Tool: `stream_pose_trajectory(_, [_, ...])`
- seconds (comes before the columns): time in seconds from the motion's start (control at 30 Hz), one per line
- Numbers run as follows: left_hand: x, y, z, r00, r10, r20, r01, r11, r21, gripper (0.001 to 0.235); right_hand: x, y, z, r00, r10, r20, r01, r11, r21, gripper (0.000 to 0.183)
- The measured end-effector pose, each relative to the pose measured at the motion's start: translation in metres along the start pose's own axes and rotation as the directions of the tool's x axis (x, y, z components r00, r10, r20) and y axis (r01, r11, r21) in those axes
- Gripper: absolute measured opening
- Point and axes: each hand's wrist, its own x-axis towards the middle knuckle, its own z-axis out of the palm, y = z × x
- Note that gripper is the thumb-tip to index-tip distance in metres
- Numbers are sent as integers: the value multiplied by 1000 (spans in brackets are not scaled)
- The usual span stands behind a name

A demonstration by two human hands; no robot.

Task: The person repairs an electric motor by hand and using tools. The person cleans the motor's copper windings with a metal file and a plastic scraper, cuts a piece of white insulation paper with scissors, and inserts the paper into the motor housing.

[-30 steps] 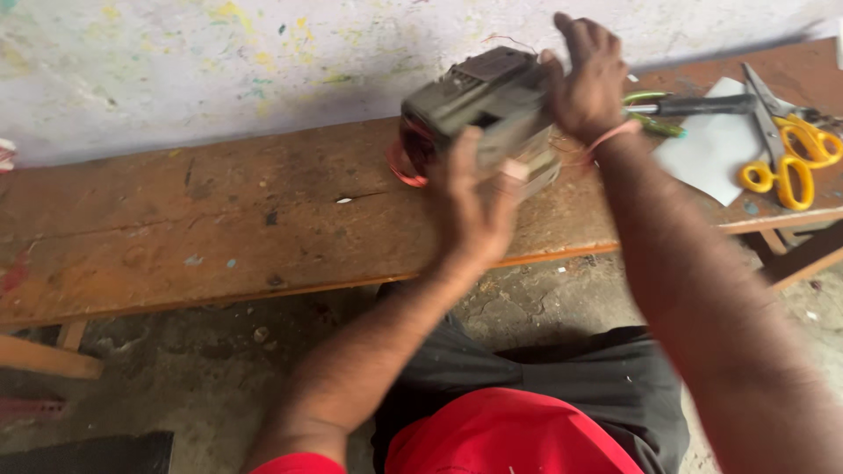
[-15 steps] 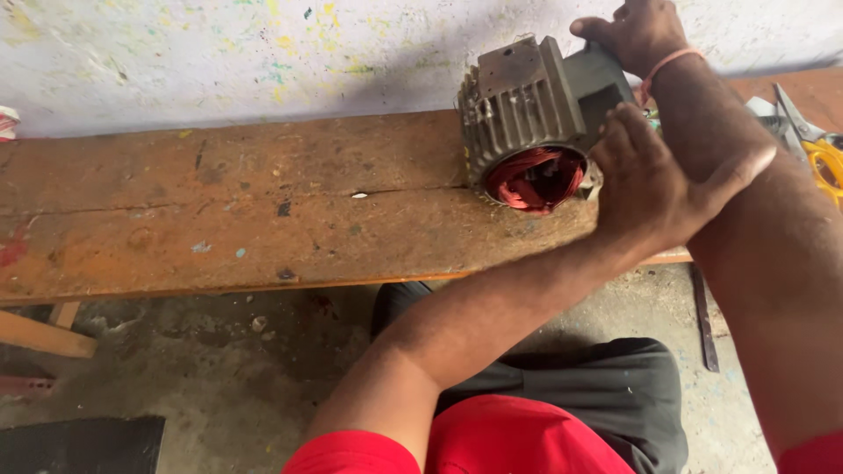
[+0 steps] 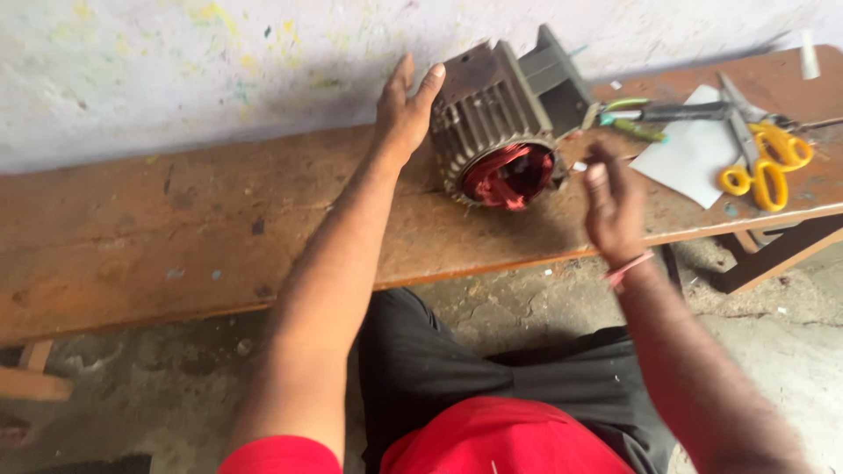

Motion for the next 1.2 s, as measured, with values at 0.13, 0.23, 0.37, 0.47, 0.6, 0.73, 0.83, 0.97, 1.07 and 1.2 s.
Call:
stream_pose_trajectory(0.13, [18, -50, 41, 898, -351, 267, 412, 883, -224, 77, -3, 0, 29, 997, 0, 81, -7, 996, 90, 71])
stream_pose_trajectory(0.23, [15, -73, 58, 920, -316, 232, 384, 847, -367, 73, -3, 5, 43, 995, 77, 58, -75, 997, -34, 72])
stream_pose_trajectory(0.37, [10, -76, 57, 895, -420, 147, 445, 840, -312, 62, 15, 22, 35, 989, 57, 137, -74, 989, 126, 67])
stream_pose_trajectory(0.47, [-2, -65, 53, 956, -293, -20, 277, 923, -267, 55, 35, 30, 37, 970, 114, 215, -160, 964, 210, 67])
stream_pose_trajectory(0.6, [-5, -46, 41, 954, -287, -83, 266, 943, -202, 53, 51, 24, 41, 966, 22, 257, -90, 962, 257, 61])
stream_pose_trajectory(0.73, [20, -48, -1, 898, -407, 168, 414, 910, -4, 58, 23, 4, 17, 988, 61, 143, -50, 995, -81, 45])
stream_pose_trajectory(0.83, [63, -53, -22, 835, -442, 327, 426, 896, 125, 54, -12, -11, -3, 972, -232, 35, 225, 881, -415, 16])
stream_pose_trajectory(0.97, [107, -62, -4, 637, -565, 525, 416, 824, 383, 38, 4, -22, -4, 830, -266, 491, 482, 784, -391, 42])
stream_pose_trajectory(1.07, [123, -72, 11, 512, -642, 571, 245, 746, 619, 39, 30, -25, 9, 681, -270, 681, 635, 682, -364, 62])
stream_pose_trajectory(1.2, [141, -71, 42, 439, -657, 613, 185, 734, 654, 37, 53, -31, 14, 552, -75, 830, 683, 612, -399, 62])
